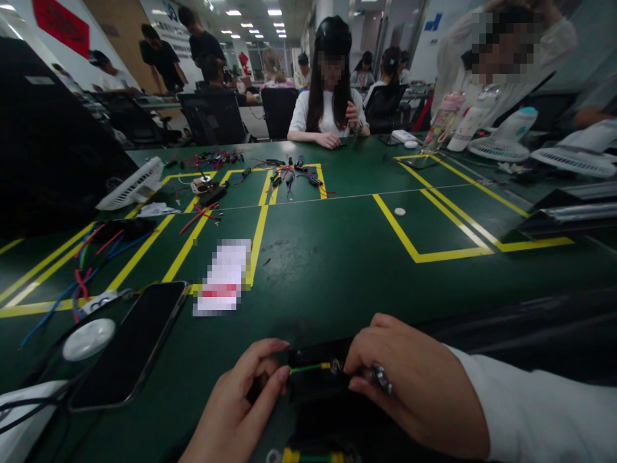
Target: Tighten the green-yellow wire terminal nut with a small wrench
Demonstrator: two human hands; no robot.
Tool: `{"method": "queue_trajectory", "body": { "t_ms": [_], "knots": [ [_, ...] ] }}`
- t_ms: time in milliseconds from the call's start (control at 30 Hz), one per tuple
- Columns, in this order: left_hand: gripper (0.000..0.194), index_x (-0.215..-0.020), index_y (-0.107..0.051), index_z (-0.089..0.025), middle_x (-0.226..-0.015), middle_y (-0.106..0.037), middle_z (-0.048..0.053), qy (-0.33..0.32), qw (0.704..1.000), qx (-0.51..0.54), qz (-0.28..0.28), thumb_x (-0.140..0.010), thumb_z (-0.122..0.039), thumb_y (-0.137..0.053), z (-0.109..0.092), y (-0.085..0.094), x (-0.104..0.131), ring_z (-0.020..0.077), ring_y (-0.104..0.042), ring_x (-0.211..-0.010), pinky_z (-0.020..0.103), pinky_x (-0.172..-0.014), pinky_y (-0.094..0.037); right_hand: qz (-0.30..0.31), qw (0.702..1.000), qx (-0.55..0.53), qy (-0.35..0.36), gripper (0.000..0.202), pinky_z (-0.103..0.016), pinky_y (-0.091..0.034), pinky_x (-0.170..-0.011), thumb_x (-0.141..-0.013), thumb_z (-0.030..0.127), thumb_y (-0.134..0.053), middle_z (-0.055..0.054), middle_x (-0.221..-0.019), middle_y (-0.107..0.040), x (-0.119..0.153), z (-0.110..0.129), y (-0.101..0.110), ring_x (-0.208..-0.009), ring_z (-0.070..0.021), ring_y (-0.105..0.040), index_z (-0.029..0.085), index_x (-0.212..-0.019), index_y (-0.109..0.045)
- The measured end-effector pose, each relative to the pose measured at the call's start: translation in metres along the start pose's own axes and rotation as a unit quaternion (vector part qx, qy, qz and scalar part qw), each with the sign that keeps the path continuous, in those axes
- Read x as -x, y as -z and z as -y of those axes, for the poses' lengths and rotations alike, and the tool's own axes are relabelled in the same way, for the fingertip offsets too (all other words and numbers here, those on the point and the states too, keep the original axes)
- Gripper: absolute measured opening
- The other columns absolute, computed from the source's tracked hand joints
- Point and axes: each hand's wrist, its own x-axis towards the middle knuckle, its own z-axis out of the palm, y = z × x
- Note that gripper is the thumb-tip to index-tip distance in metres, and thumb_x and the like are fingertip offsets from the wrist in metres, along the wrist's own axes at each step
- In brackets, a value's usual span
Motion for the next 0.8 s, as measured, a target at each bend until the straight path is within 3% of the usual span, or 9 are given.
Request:
{"method": "queue_trajectory", "body": {
  "t_ms": [200,433,500,667,800],
  "knots": [
    [0.02,-0.12,-0.05,-0.027,-0.072,-0.064,-0.006,-0.003,1.0,-0.002,0.0,-0.101,-0.033,-0.049,0.001,-0.001,-0.001,0.0153,-0.067,-0.068,0.023,-0.064,-0.051,0.075,0.995,-0.005,0.06,0.008,-0.037,-0.037,-0.08,-0.089,0.012,-0.058,-0.004,-0.09,-0.069,-0.01,-0.008,0.012,-0.079,-0.0197,-0.061,0.016,-0.096,-0.06],
    [0.019,-0.119,-0.051,-0.027,-0.073,-0.065,-0.006,0.0,1.0,-0.006,0.002,-0.101,-0.033,-0.049,0.0,0.0,-0.001,0.0158,-0.068,-0.068,0.023,-0.064,-0.051,0.137,0.982,0.064,0.112,0.009,-0.037,-0.036,-0.078,-0.087,0.014,-0.064,-0.001,-0.085,-0.073,-0.03,-0.007,0.029,-0.076,-0.0195,-0.064,0.019,-0.094,-0.065],
    [0.02,-0.12,-0.05,-0.028,-0.074,-0.065,-0.006,-0.002,1.0,-0.006,0.003,-0.101,-0.033,-0.049,0.001,0.0,-0.001,0.0153,-0.068,-0.069,0.023,-0.064,-0.051,0.116,0.987,0.025,0.112,0.008,-0.035,-0.038,-0.079,-0.088,0.014,-0.064,-0.001,-0.085,-0.072,-0.027,-0.005,0.033,-0.075,-0.0188,-0.064,0.019,-0.095,-0.064],
    [0.02,-0.121,-0.048,-0.031,-0.075,-0.065,-0.008,-0.005,1.0,-0.007,0.002,-0.101,-0.033,-0.049,0.001,0.001,0.0,0.014,-0.068,-0.07,0.022,-0.066,-0.05,-0.046,0.996,-0.065,0.043,0.002,-0.03,-0.04,-0.07,-0.095,0.019,-0.057,-0.001,-0.081,-0.064,-0.003,-0.003,0.026,-0.071,-0.017,-0.055,0.02,-0.094,-0.058],
    [0.02,-0.121,-0.049,-0.031,-0.077,-0.067,-0.007,0.001,1.0,-0.006,0.0,-0.101,-0.034,-0.049,-0.001,0.001,0.002,0.0144,-0.068,-0.072,0.021,-0.065,-0.05,-0.066,0.995,-0.056,0.047,0.006,-0.032,-0.038,-0.072,-0.094,0.015,-0.054,0.0,-0.08,-0.06,0.01,-0.007,0.007,-0.071,-0.0174,-0.052,0.02,-0.091,-0.056]
  ]
}}
